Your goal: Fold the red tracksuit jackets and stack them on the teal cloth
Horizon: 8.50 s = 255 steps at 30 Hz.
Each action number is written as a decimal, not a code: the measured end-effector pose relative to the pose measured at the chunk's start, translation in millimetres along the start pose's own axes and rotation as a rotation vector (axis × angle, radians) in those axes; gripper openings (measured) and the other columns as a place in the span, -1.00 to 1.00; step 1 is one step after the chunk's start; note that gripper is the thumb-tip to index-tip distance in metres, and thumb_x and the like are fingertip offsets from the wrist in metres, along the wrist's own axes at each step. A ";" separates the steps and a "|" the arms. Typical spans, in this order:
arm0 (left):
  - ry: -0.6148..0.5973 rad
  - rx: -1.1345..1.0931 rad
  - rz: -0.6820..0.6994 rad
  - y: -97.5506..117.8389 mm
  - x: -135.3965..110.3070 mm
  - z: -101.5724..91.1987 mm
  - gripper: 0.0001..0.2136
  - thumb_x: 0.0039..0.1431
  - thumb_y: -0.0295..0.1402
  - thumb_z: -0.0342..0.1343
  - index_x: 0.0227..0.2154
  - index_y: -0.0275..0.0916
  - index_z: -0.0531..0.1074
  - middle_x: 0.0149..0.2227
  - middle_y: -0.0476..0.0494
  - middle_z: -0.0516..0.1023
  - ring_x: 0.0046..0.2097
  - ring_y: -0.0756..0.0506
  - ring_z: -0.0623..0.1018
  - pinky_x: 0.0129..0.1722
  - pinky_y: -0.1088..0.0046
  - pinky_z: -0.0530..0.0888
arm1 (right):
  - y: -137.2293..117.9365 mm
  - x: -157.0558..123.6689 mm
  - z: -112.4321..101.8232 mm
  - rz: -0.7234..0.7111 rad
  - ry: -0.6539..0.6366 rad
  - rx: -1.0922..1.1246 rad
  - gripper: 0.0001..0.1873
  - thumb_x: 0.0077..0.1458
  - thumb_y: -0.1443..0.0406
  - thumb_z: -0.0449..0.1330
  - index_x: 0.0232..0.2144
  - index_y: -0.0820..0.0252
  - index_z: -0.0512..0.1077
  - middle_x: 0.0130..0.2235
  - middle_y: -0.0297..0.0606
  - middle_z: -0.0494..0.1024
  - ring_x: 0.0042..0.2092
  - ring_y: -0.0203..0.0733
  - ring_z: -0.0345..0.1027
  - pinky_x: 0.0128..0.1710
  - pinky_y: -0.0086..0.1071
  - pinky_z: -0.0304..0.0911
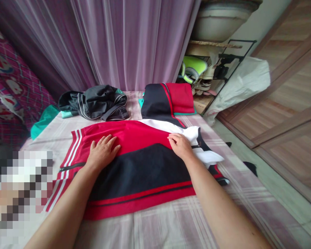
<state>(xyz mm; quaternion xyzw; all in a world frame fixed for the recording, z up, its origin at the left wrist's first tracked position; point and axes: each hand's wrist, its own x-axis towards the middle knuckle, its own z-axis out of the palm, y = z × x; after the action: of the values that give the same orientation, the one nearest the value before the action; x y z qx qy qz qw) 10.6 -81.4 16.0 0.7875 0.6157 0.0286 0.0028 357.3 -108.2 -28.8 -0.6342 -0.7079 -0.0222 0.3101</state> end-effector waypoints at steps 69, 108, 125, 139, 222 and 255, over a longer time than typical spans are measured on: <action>0.262 -0.214 0.275 4.7 -132.2 18.5 -0.58 0.38 -0.18 -0.16 0.08 -0.17 0.51 0.16 -0.19 0.53 0.19 -0.19 0.48 0.29 0.11 0.28 | -101.1 -84.4 -19.6 -0.091 0.001 -0.143 -0.54 0.28 0.23 0.00 0.17 0.12 0.42 0.26 -0.07 0.38 0.28 0.03 0.20 0.29 0.03 0.00; 0.329 -0.230 0.284 0.7 -133.3 25.1 -0.60 0.37 -0.20 -0.14 0.01 -0.17 0.55 0.07 -0.19 0.60 0.14 -0.21 0.53 0.24 0.05 0.36 | -107.8 -91.0 -15.4 -0.087 -0.142 -0.037 -0.65 0.23 0.25 0.12 0.02 0.12 0.54 0.12 -0.10 0.54 0.19 -0.01 0.34 0.20 -0.06 0.20; 0.294 -0.173 0.272 -1.6 -129.3 29.7 -0.54 0.40 -0.11 -0.21 0.10 -0.14 0.49 0.13 -0.15 0.56 0.20 -0.24 0.48 0.26 0.01 0.32 | -77.8 -87.2 -25.5 -0.001 -0.032 -0.095 -0.66 0.21 0.34 0.07 -0.08 0.15 0.59 0.04 -0.12 0.59 0.08 -0.08 0.44 0.13 -0.23 0.29; 0.413 -0.138 0.211 -6.8 -128.0 32.7 -0.53 0.37 -0.07 -0.16 0.07 -0.19 0.51 0.17 -0.24 0.51 0.23 -0.30 0.43 0.24 0.00 0.35 | -81.7 -86.1 -30.0 0.043 -0.067 -0.043 -0.65 0.21 0.34 0.07 -0.07 0.14 0.59 0.06 -0.14 0.58 0.12 -0.07 0.40 0.17 -0.20 0.25; 0.298 -0.187 0.142 6.0 -135.6 24.3 -0.64 0.36 -0.17 -0.08 0.06 -0.08 0.51 0.15 -0.12 0.53 0.26 -0.26 0.39 0.33 -0.08 0.10 | -157.9 -61.8 -10.0 -0.154 -0.471 -0.098 -0.48 0.31 0.07 0.03 0.25 0.03 0.32 0.36 -0.13 0.24 0.37 -0.03 0.03 0.33 0.01 -0.11; 0.138 -0.078 0.163 52.5 -121.3 10.8 -0.50 0.36 -0.03 -0.12 0.24 -0.13 0.34 0.31 -0.20 0.33 0.35 -0.27 0.27 0.34 -0.07 0.14 | -70.2 -65.7 -38.2 0.137 -0.317 -0.265 -0.48 0.33 0.15 -0.07 0.26 0.08 0.31 0.33 -0.12 0.29 0.33 -0.05 0.12 0.30 -0.02 -0.04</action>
<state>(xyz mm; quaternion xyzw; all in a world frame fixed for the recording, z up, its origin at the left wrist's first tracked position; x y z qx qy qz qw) 32.9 -211.4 2.3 0.8305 0.5466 0.1068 -0.0112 309.2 -196.1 -3.2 -0.7116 -0.6940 0.0063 0.1095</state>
